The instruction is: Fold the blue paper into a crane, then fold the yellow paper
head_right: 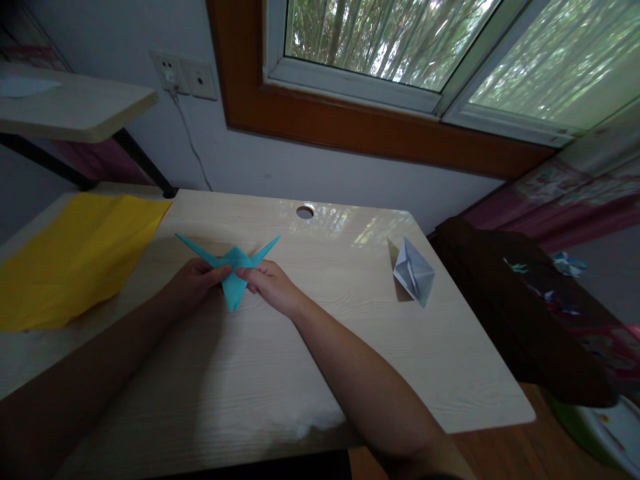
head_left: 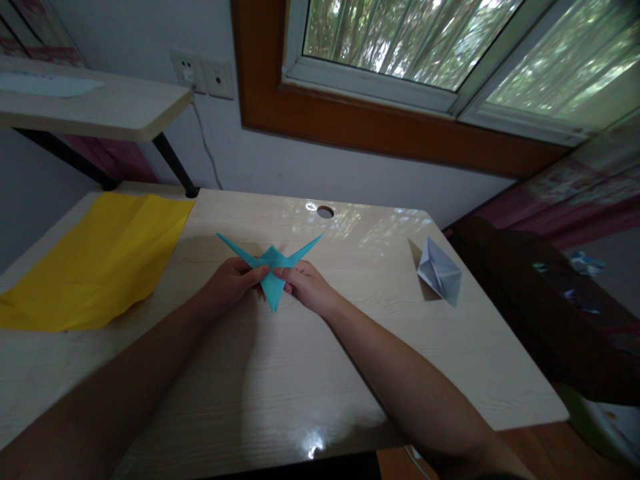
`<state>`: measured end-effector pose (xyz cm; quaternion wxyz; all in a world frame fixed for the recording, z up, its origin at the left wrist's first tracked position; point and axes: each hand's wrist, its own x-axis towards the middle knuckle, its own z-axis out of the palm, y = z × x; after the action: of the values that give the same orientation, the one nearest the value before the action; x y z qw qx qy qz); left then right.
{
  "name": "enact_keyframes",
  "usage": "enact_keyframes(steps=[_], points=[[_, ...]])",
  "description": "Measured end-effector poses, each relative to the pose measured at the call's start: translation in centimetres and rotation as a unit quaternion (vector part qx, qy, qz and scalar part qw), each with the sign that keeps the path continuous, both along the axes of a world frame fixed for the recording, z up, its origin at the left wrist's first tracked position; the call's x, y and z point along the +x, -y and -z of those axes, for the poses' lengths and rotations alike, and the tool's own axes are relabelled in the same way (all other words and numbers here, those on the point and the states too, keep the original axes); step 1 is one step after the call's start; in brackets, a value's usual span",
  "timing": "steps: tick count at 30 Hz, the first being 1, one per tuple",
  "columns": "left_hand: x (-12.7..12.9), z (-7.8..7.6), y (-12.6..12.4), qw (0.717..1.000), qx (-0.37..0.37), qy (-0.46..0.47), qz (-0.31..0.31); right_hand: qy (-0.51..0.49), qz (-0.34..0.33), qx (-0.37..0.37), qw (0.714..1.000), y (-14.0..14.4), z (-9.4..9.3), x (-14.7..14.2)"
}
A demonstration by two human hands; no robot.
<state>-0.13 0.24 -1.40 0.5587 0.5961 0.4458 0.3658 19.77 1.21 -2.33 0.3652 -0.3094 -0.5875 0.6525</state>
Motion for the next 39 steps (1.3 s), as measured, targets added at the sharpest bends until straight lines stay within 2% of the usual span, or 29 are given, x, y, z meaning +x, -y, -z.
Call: enact_keyframes(steps=[6,16,22,30,39], points=[[-0.01,-0.34,0.13,1.000,0.010,-0.011,-0.005,0.025,0.010,0.011,1.000,0.33,-0.40,0.01],[-0.13,-0.56,0.04,0.998,0.016,-0.038,0.051,0.027,-0.002,0.007,1.000,0.39,-0.27,-0.03],[-0.17,-0.31,0.00,0.999,0.019,-0.011,0.047,0.010,-0.012,0.015,1.000,0.48,-0.55,-0.01],[-0.11,0.07,0.00,0.997,-0.015,0.054,0.057,-0.002,0.000,0.011,1.000,0.34,-0.53,-0.11],[0.11,-0.30,0.08,0.997,-0.035,0.047,0.056,-0.018,-0.016,-0.001,1.000,0.00,-0.15,-0.04]])
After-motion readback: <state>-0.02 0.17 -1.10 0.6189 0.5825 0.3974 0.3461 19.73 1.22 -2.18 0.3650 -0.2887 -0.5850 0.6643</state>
